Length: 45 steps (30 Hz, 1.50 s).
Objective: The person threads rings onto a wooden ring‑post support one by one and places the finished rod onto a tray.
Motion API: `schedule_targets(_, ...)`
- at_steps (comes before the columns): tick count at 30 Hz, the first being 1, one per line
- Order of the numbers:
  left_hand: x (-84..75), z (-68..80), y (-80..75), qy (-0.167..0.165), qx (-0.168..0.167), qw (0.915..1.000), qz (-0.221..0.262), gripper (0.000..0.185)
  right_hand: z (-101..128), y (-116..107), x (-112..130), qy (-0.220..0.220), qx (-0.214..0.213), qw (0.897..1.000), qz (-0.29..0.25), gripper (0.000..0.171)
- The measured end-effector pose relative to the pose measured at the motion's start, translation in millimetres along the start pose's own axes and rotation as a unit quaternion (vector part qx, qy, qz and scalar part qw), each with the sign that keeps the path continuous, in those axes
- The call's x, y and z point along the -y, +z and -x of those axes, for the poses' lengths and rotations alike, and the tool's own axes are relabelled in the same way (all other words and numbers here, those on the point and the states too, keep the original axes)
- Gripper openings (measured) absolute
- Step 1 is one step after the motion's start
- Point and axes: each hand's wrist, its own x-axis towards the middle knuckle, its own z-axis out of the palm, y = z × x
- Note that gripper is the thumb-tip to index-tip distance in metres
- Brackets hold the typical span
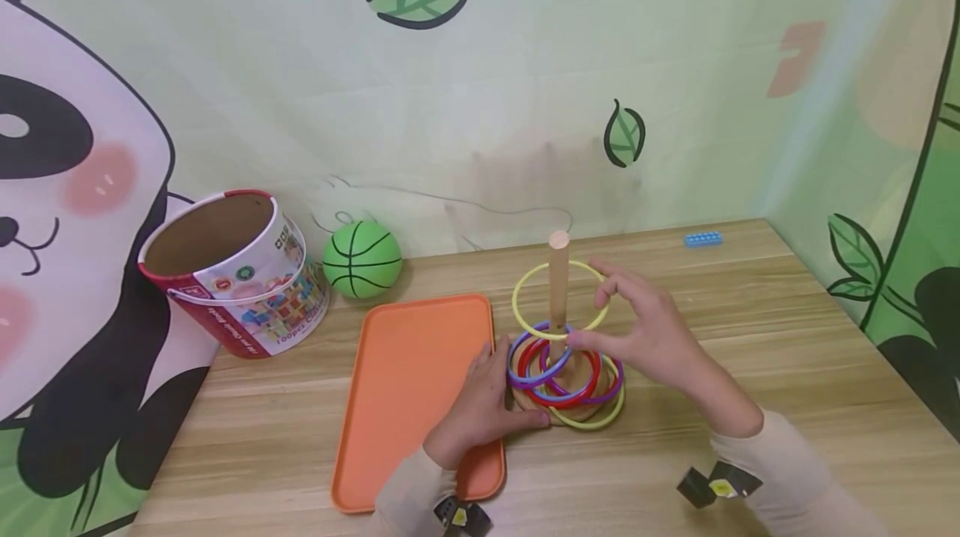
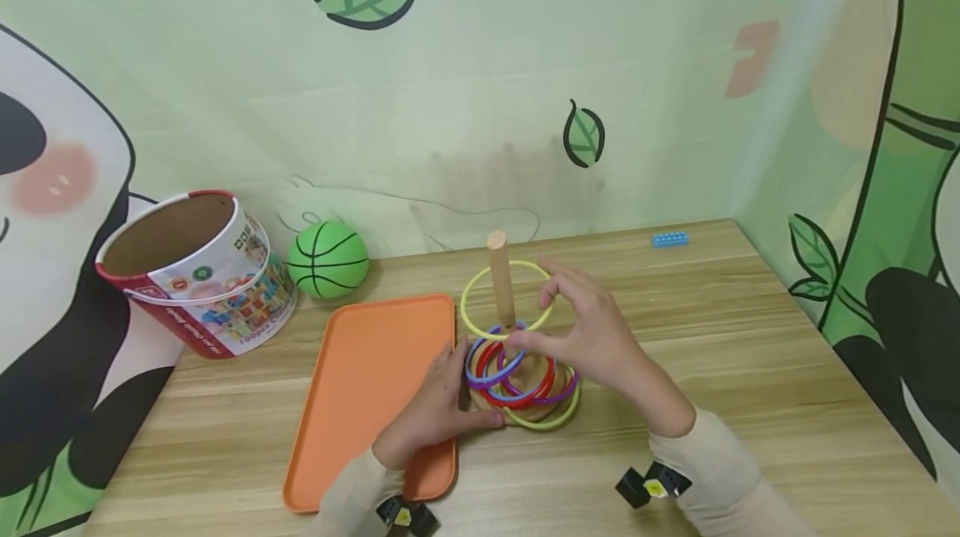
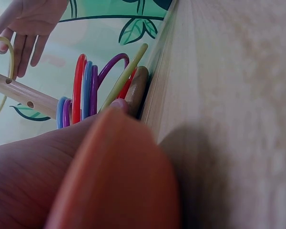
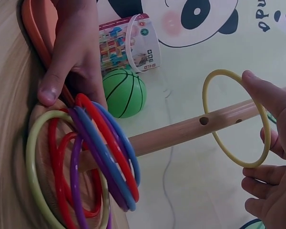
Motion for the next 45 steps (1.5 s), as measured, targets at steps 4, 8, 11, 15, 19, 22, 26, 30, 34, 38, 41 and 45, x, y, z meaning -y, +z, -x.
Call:
schedule_targets(4, 0.2, -0.3, 0.5, -0.013, 0.003, 0.9999, -0.004, 0.134, 2.7, 3.2, -4.8, 0.016, 0.009, 1.0, 0.0, 0.046)
schedule_targets(8, 0.6, -1.1, 1.1, -0.01, 0.001, 0.9999, -0.01, 0.135, 4.9, 6.7, -9.9, 0.025, 0.013, 1.0, -0.003, 0.046)
schedule_targets(11, 0.9, -1.4, 1.0, -0.003, -0.003, 0.9999, -0.014, 0.134, 6.2, 9.2, -13.7, 0.027, 0.015, 1.0, -0.007, 0.046)
schedule_targets(15, 1.2, -1.1, 0.9, 0.001, -0.007, 0.9999, -0.015, 0.133, 7.6, 12.5, -18.4, 0.028, 0.017, 0.999, -0.01, 0.047)
schedule_targets(19, 0.9, -0.6, 0.9, -0.001, -0.007, 0.9999, -0.01, 0.134, 8.3, 16.3, -22.6, 0.032, 0.023, 0.999, -0.003, 0.046)
schedule_targets(22, 1.6, -0.7, 1.2, -0.001, -0.005, 0.9999, -0.012, 0.133, 8.8, 18.9, -25.4, 0.037, 0.032, 0.999, 0.004, 0.045)
schedule_targets(26, 2.5, -1.0, 1.7, 0.001, -0.004, 0.9999, -0.016, 0.133, 9.3, 21.9, -28.3, 0.042, 0.044, 0.998, 0.012, 0.044)
schedule_targets(30, 1.9, -1.0, 1.3, -0.001, -0.003, 0.9999, -0.01, 0.134, 9.7, 24.8, -30.7, 0.046, 0.049, 0.997, 0.02, 0.044)
schedule_targets(34, 0.9, -0.6, 0.9, 0.002, -0.003, 1.0, -0.001, 0.134, 10.1, 27.5, -33.2, 0.053, 0.055, 0.997, 0.027, 0.043)
schedule_targets(38, 0.2, -0.2, 0.5, 0.003, -0.004, 1.0, 0.003, 0.134, 9.7, 30.0, -35.8, 0.052, 0.057, 0.997, 0.03, 0.042)
schedule_targets(41, -0.9, -0.1, 0.0, 0.0, -0.002, 1.0, 0.005, 0.135, 9.4, 31.9, -37.7, 0.054, 0.061, 0.996, 0.03, 0.042)
schedule_targets(45, -1.3, 0.0, -0.3, -0.002, 0.0, 1.0, 0.008, 0.136, 9.6, 34.9, -40.2, 0.061, 0.068, 0.995, 0.027, 0.042)
